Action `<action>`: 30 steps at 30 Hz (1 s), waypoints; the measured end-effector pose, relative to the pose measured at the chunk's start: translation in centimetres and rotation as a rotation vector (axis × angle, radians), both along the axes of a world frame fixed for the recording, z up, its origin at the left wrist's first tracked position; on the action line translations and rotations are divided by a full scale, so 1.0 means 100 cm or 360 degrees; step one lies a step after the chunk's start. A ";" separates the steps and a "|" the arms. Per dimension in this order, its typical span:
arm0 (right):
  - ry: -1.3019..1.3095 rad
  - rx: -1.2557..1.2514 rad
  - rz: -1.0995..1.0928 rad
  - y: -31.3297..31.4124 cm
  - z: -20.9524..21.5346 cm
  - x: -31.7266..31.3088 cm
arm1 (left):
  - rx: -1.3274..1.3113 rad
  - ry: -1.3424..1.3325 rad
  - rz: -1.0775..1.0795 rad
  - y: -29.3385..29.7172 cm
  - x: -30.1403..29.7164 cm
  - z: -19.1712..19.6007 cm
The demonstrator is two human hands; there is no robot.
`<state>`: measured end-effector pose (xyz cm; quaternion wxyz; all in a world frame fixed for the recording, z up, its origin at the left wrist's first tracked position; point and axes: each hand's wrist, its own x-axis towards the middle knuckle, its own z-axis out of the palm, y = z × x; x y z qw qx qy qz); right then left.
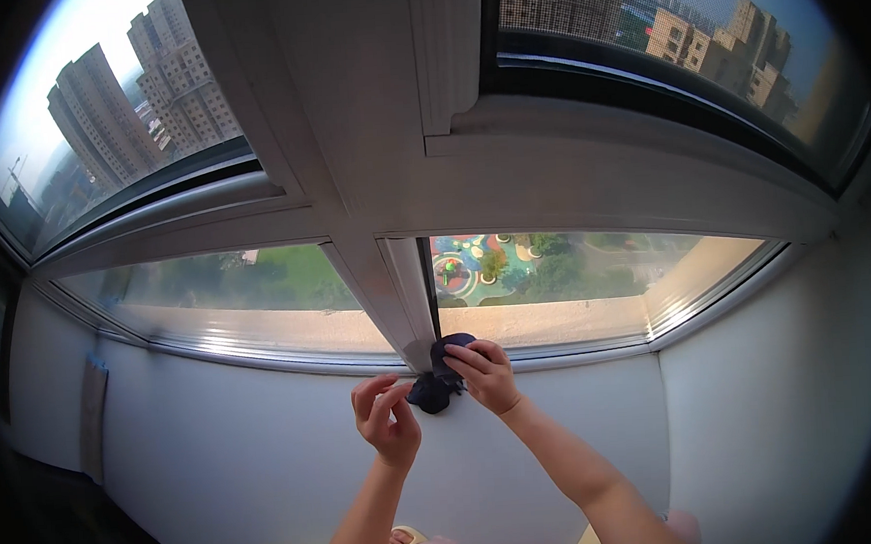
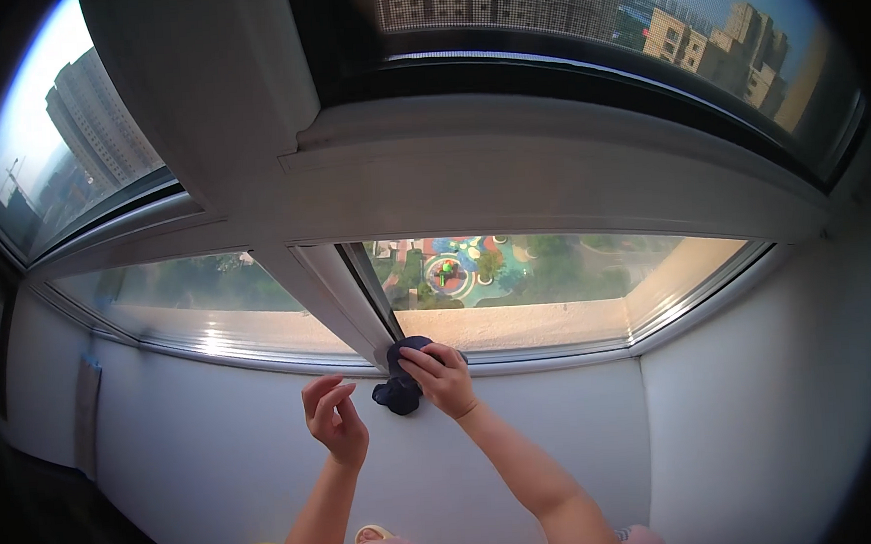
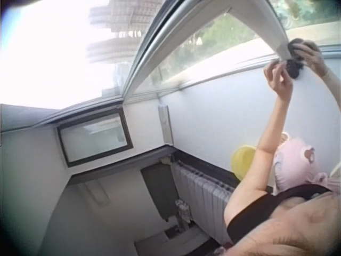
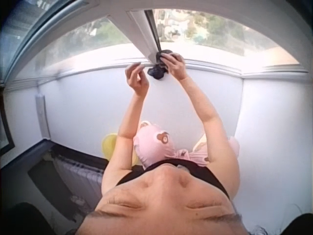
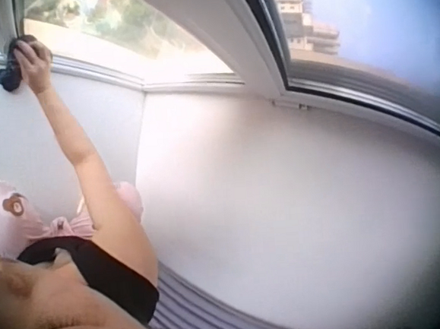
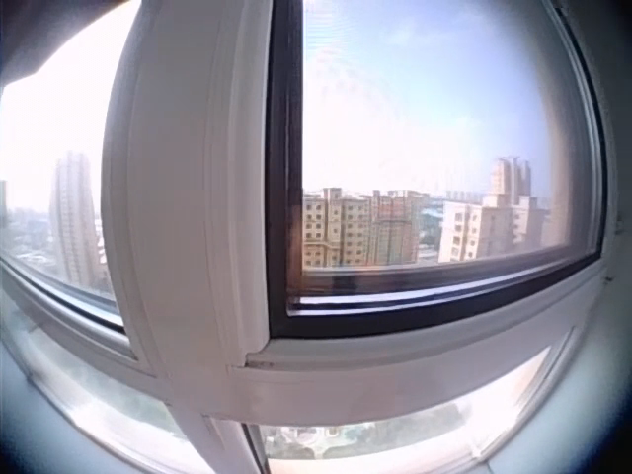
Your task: The person cleans a window by wiping the open glass pane with magnetic cleaning pads, closing and latching the window, and wiping down the window frames and glass panes with the pads.
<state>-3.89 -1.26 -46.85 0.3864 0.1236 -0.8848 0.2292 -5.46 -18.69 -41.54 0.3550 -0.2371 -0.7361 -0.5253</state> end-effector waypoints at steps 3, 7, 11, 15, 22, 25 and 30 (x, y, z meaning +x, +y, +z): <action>0.0512 0.0141 -0.0108 0.012 0.096 0.010 | 0.0194 0.0082 -0.0015 0.015 0.002 0.012; 0.0894 0.0225 -0.0417 0.008 0.173 -0.010 | 0.0172 0.0253 -0.0222 0.051 0.000 0.036; 0.0820 0.0609 -0.0366 0.013 0.167 -0.049 | 0.0077 0.0323 -0.0399 0.082 -0.003 0.064; 0.0832 0.0872 -0.0487 0.073 0.178 -0.020 | 0.0006 0.0228 -0.0548 0.097 0.004 0.065; 0.0687 0.0753 -0.1061 0.234 0.161 0.098 | -0.0222 0.0370 -0.0803 0.121 0.029 0.065; 0.0781 0.0129 -0.1128 0.196 0.147 0.078 | -0.0336 0.0417 -0.0876 0.137 0.028 0.070; 0.0620 0.0542 -0.0583 0.175 0.159 0.054 | -0.0432 0.0600 -0.1127 0.193 0.036 0.091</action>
